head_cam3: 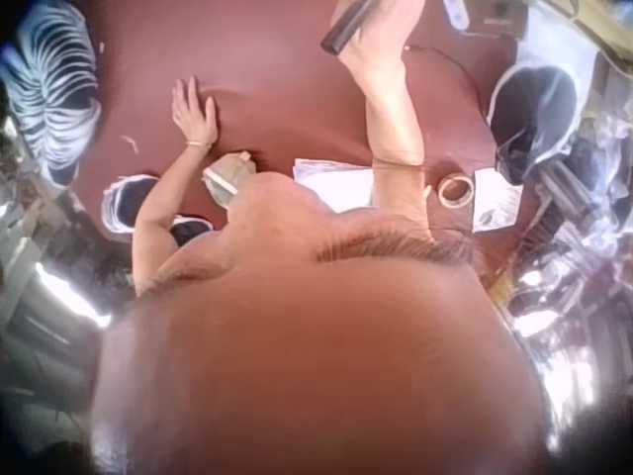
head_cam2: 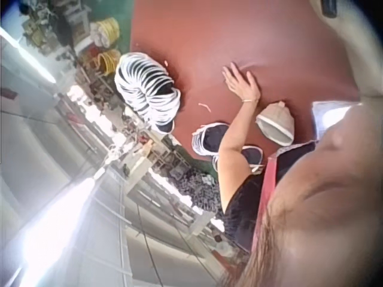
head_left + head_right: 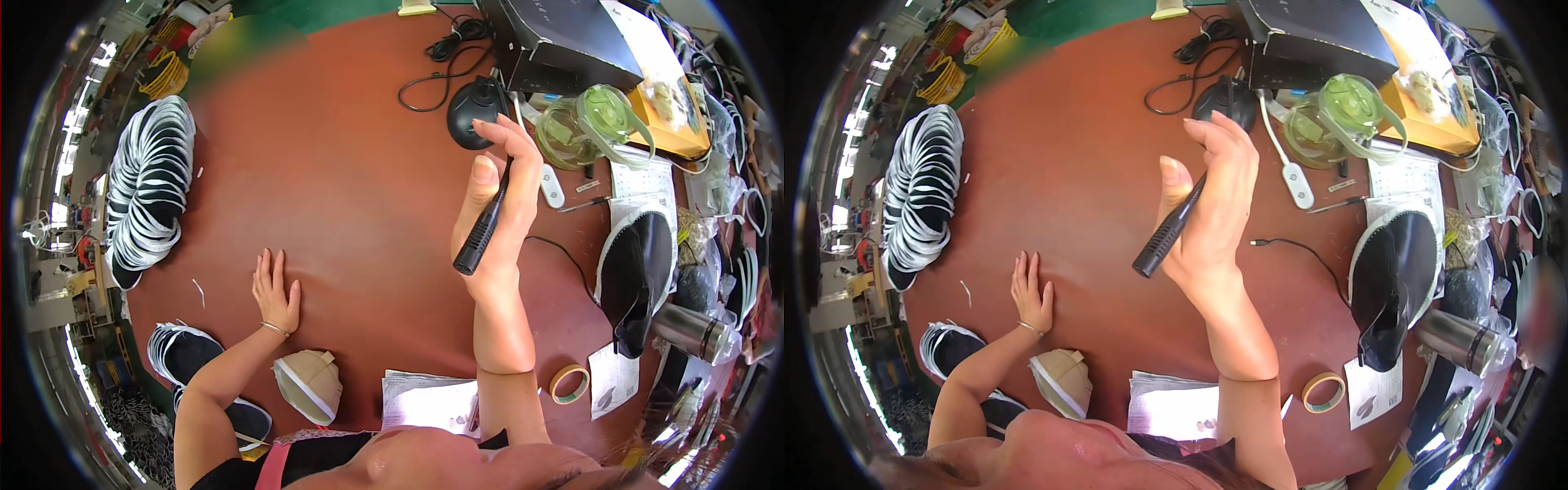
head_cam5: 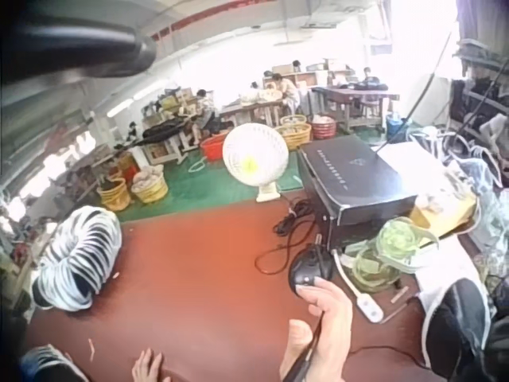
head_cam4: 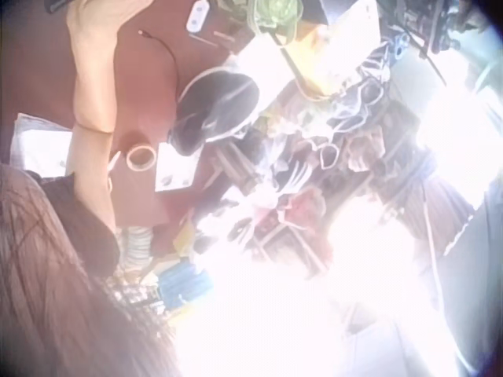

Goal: Inspecting and organizing black and white shoe uppers on a production table.

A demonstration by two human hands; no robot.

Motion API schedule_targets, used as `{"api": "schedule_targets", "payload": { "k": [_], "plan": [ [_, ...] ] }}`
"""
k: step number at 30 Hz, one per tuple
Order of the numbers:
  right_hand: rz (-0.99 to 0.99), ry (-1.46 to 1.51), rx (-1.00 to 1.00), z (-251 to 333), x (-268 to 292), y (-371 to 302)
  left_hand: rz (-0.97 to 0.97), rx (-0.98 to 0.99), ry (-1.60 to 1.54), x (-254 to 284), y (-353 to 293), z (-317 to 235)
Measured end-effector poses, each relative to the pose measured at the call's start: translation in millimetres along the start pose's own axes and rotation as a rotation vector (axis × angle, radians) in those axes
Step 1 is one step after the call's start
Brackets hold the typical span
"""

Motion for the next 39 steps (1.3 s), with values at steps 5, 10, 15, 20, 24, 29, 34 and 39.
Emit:
{"api": "schedule_targets", "payload": {
  "k": [5, 10, 15, 20, 24, 29, 34, 39],
  "plan": [
    [-0.018, -0.023, -0.013, 14, 6, 9, -0.026, -0.023, 0.016, 12, 8, -3],
    [-0.012, -0.056, 0.027, 6, 0, 8, -0.025, -0.025, 0.017, 7, 10, -2],
    [-0.013, -0.062, 0.024, 4, 2, 2, -0.024, -0.030, 0.008, 5, 6, -5],
    [-0.012, -0.034, 0.041, 7, 3, 2, -0.036, -0.043, 0.064, 8, 2, -3],
    [-0.003, -0.031, 0.047, 7, 0, 2, -0.038, -0.045, 0.068, 7, 4, -2],
    [-0.009, -0.054, 0.071, 6, 3, 5, -0.038, -0.030, 0.022, 6, 7, -3],
    [-0.143, -0.165, 0.169, 8, -5, 1, -0.028, -0.014, 0.038, 9, 6, 2],
    [-0.320, -0.094, 0.067, -58, -8, -11, -0.017, -0.015, 0.036, 3, 5, -1]
  ]
}}
Point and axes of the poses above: each hand's wrist, its own y-axis towards the middle knuckle, its own x-axis out of the back of the hand, z = x × y, the point moved 7 cm from there along y, towards the middle knuckle, and after that the axes turned 4 degrees about y, right-handed, at the moved point
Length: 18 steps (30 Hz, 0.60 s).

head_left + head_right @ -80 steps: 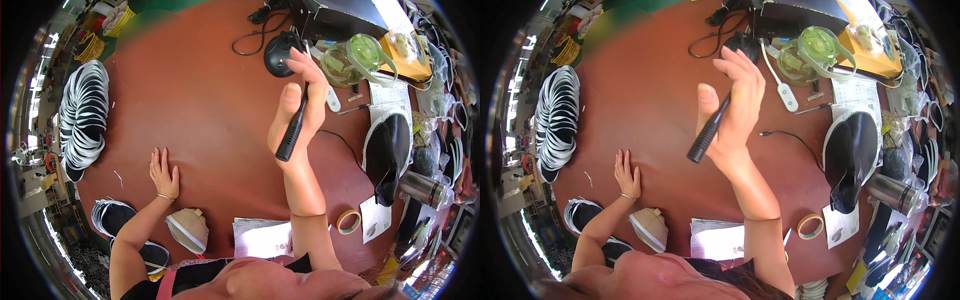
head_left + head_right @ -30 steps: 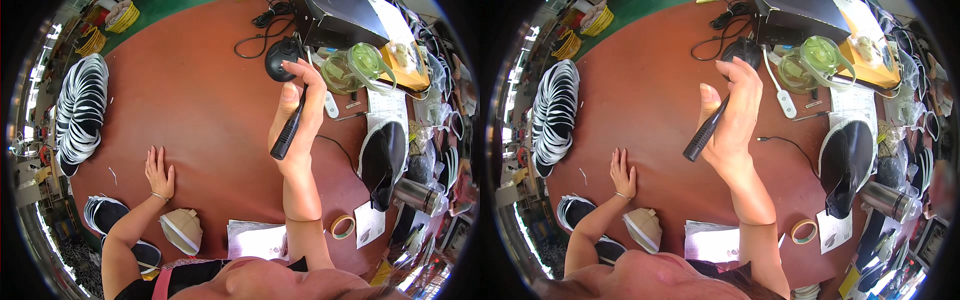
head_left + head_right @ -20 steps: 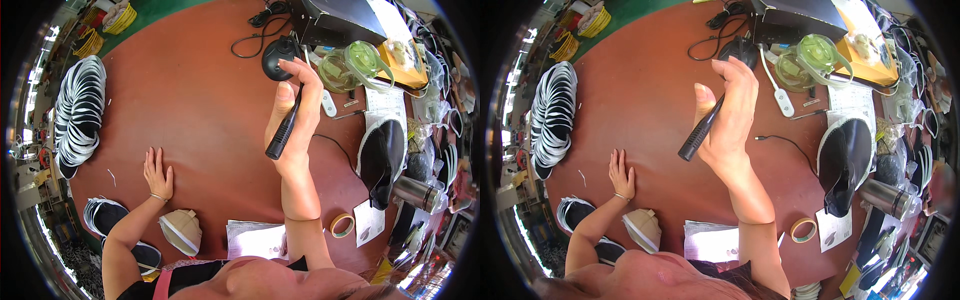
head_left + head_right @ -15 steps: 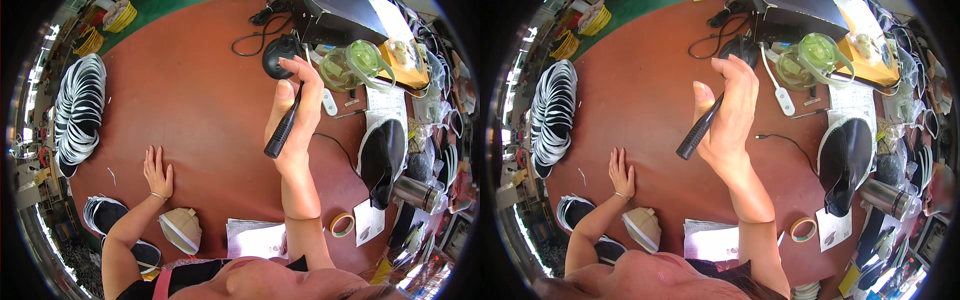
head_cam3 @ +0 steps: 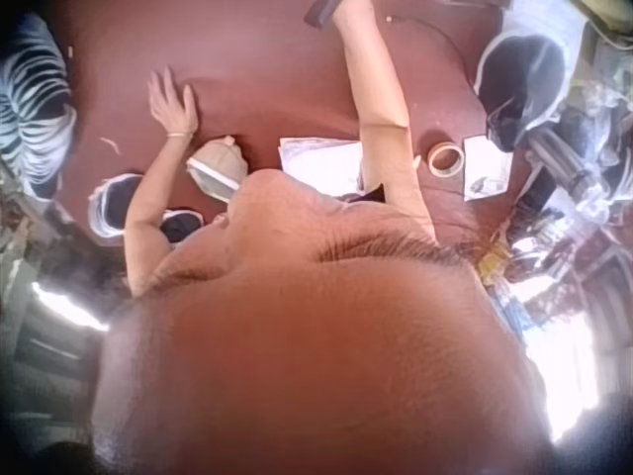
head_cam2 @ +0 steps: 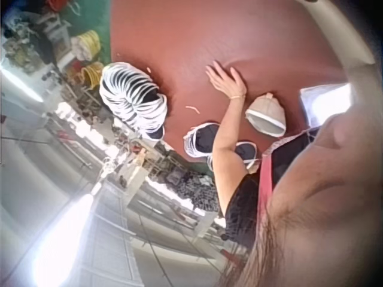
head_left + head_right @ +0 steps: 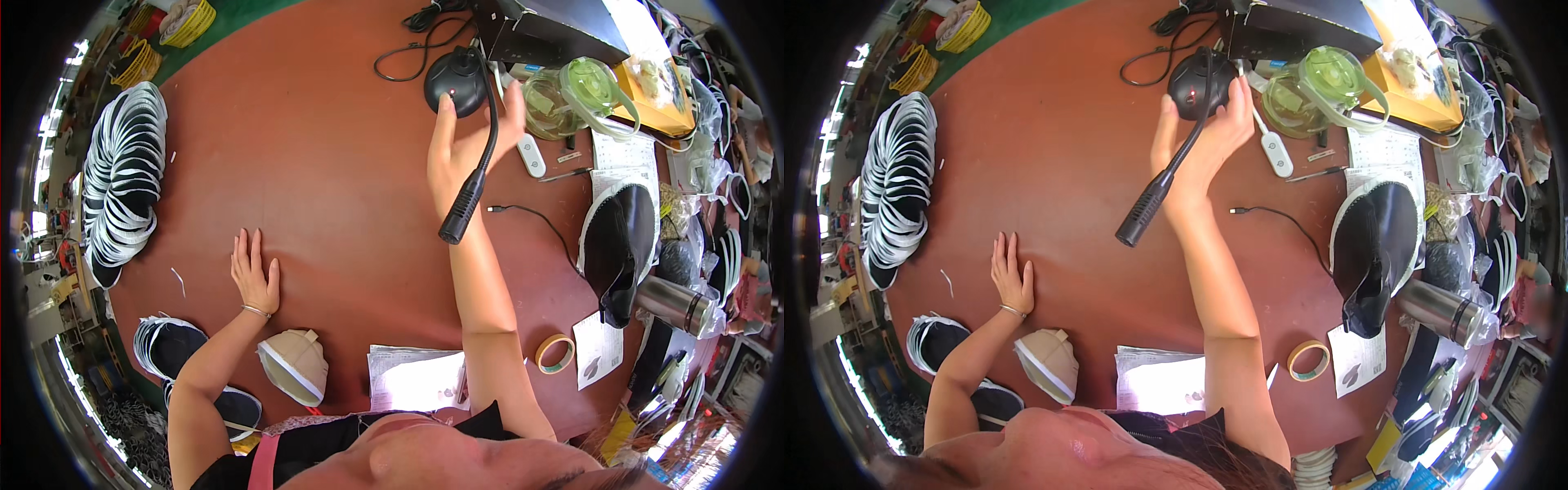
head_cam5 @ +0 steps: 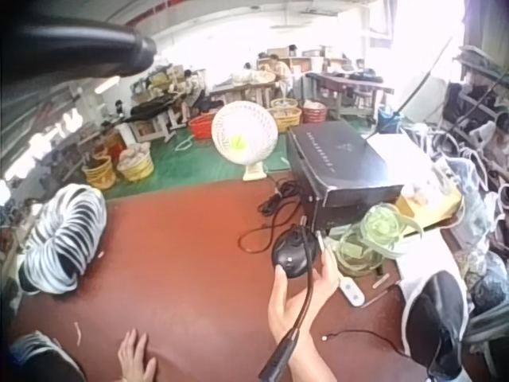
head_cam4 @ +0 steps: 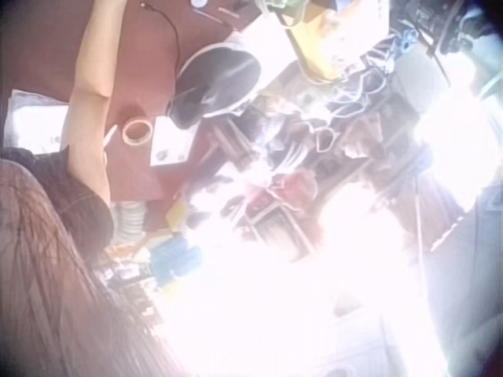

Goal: Inspecting and organizing black and white shoe uppers on a production table.

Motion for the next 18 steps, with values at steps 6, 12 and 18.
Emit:
{"api": "schedule_targets", "payload": {
  "k": [6, 12, 18],
  "plan": [
    [0.361, -0.405, -0.161, -76, -23, -34, -0.010, -0.004, -0.007, 1, 0, 1],
    [0.495, -0.571, -0.004, -72, -34, -43, -0.012, -0.007, -0.003, 2, 1, 1],
    [0.521, -0.584, 0.029, -73, -36, -48, -0.010, -0.012, 0.000, 2, 3, 0]
  ]
}}
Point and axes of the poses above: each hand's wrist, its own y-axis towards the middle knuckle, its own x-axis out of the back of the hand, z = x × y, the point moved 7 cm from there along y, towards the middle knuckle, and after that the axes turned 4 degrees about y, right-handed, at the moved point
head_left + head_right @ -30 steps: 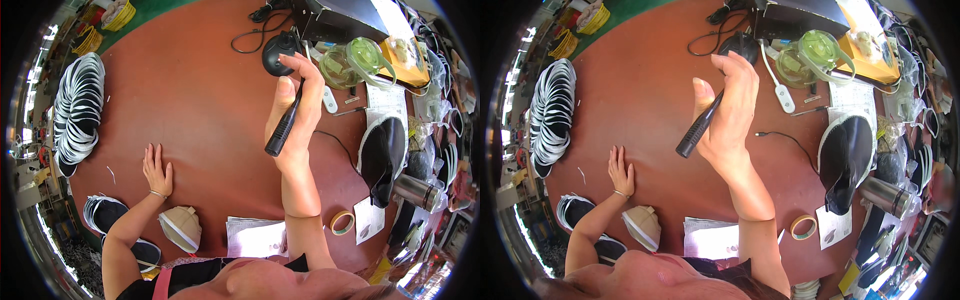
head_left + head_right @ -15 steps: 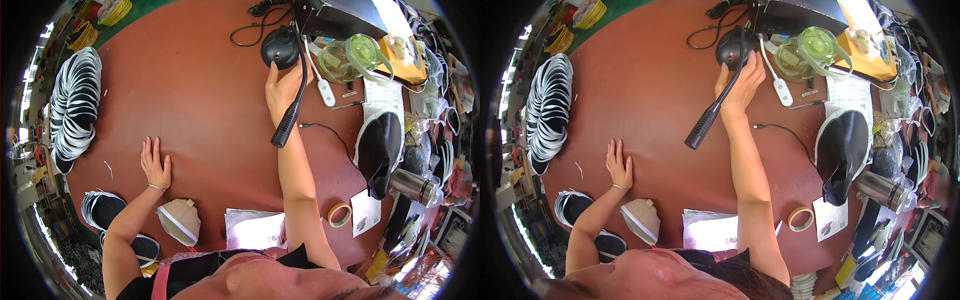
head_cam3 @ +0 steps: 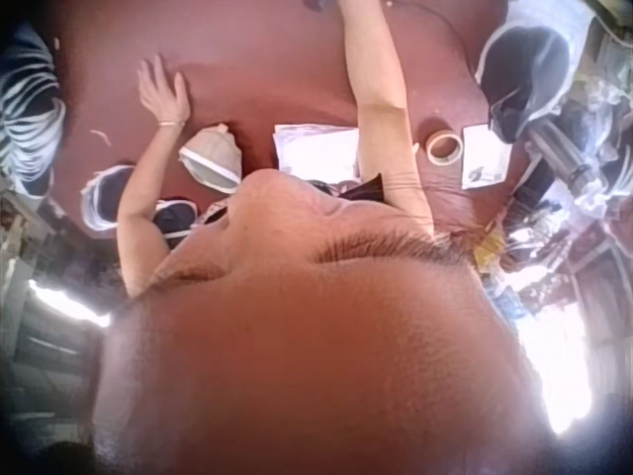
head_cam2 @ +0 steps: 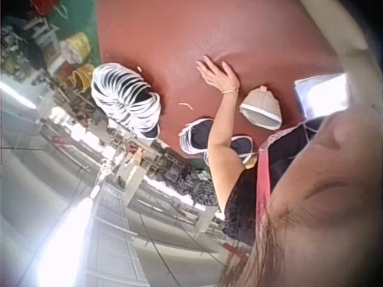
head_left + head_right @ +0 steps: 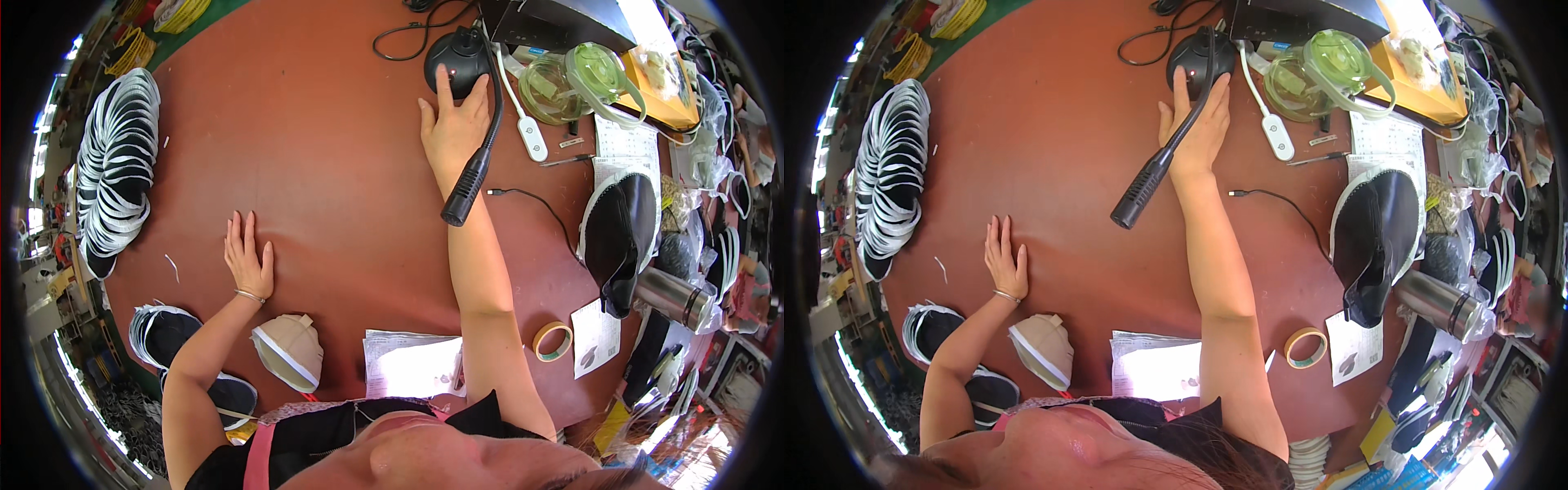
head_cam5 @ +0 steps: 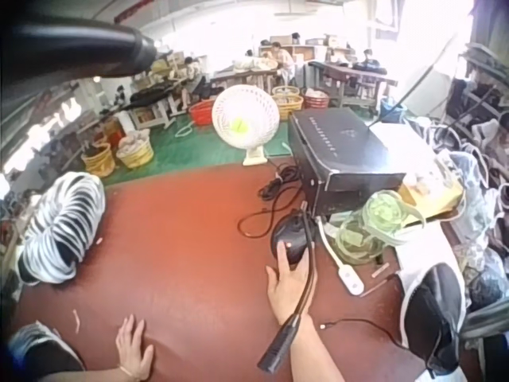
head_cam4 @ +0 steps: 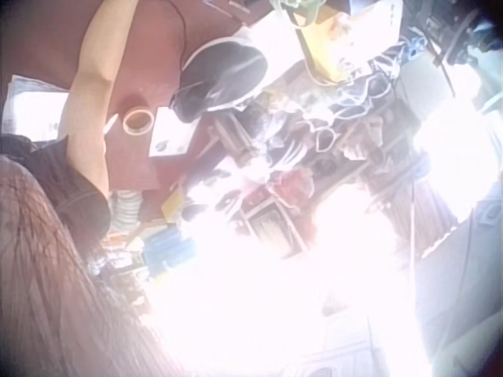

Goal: Inspecting and organizing black and white shoe uppers on a production table.

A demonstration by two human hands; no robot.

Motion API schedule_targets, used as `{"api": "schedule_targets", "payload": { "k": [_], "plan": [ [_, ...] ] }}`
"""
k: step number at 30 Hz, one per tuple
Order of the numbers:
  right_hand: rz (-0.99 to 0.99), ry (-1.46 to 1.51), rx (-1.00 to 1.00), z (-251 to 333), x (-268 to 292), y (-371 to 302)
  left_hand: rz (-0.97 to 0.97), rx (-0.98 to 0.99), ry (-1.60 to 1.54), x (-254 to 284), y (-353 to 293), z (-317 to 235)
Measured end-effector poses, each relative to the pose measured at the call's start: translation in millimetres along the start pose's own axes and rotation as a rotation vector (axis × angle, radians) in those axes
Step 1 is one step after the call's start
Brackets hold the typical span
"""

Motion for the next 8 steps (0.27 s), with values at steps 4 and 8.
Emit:
{"api": "schedule_targets", "payload": {
  "k": [4, 8],
  "plan": [
    [0.023, -0.023, 0.020, 2, -6, -5, -0.014, -0.007, -0.018, -1, -2, 2],
    [0.068, -0.039, 0.010, 0, -12, -8, 0.010, 0.005, -0.003, 0, -2, 2]
  ]
}}
Point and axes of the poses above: each hand's wrist, its own y-axis towards the middle knuckle, its own x-axis out of the back of the hand, z = x × y, the point moved 7 cm from there along y, towards the middle knuckle, and after that the axes turned 4 degrees about y, right-handed, at the moved point
